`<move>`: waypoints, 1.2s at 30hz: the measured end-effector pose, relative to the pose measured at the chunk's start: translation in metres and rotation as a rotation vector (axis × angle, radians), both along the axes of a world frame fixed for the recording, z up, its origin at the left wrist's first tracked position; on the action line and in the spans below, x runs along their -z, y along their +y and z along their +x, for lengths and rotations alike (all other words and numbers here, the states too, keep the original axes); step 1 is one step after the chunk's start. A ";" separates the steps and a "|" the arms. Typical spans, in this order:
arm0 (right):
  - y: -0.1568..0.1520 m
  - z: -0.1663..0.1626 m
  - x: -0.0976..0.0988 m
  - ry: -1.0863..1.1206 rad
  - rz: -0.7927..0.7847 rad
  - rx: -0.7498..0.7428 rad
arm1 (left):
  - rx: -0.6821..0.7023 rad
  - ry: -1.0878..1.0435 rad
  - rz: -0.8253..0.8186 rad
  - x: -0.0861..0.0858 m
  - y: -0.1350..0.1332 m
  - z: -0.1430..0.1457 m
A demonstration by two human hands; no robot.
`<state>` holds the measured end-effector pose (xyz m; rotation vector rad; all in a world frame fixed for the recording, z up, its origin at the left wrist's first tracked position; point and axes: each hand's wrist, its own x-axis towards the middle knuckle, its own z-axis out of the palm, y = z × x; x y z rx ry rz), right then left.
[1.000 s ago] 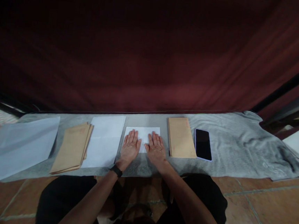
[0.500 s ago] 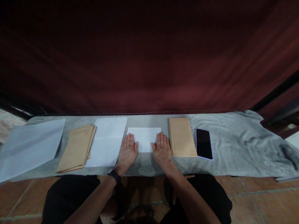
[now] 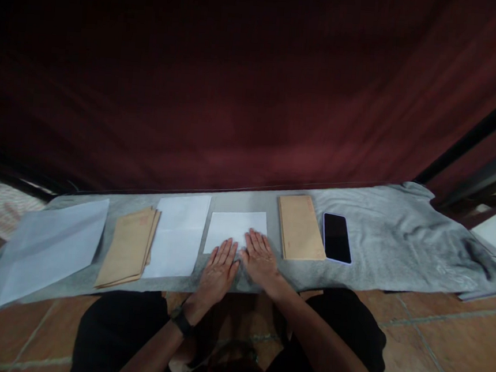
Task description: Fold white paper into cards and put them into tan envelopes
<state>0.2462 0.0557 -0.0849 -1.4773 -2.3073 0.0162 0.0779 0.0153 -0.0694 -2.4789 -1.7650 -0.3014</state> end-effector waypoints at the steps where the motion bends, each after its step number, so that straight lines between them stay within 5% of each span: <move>1: 0.000 0.002 0.000 0.000 0.011 0.027 | -0.013 -0.012 0.011 0.000 0.000 -0.002; 11: -0.002 0.011 0.004 0.001 0.024 0.210 | -0.153 -0.090 0.053 -0.001 -0.011 -0.019; 19: 0.026 -0.001 -0.016 0.061 -0.077 0.083 | -0.035 -0.115 -0.073 -0.018 0.060 0.006; 24: 0.047 -0.001 -0.014 0.037 -0.092 0.038 | -0.006 -0.069 -0.158 -0.011 0.099 0.018; 36: 0.049 0.010 0.009 0.051 0.037 0.225 | -0.244 -0.138 -0.013 0.010 0.105 -0.009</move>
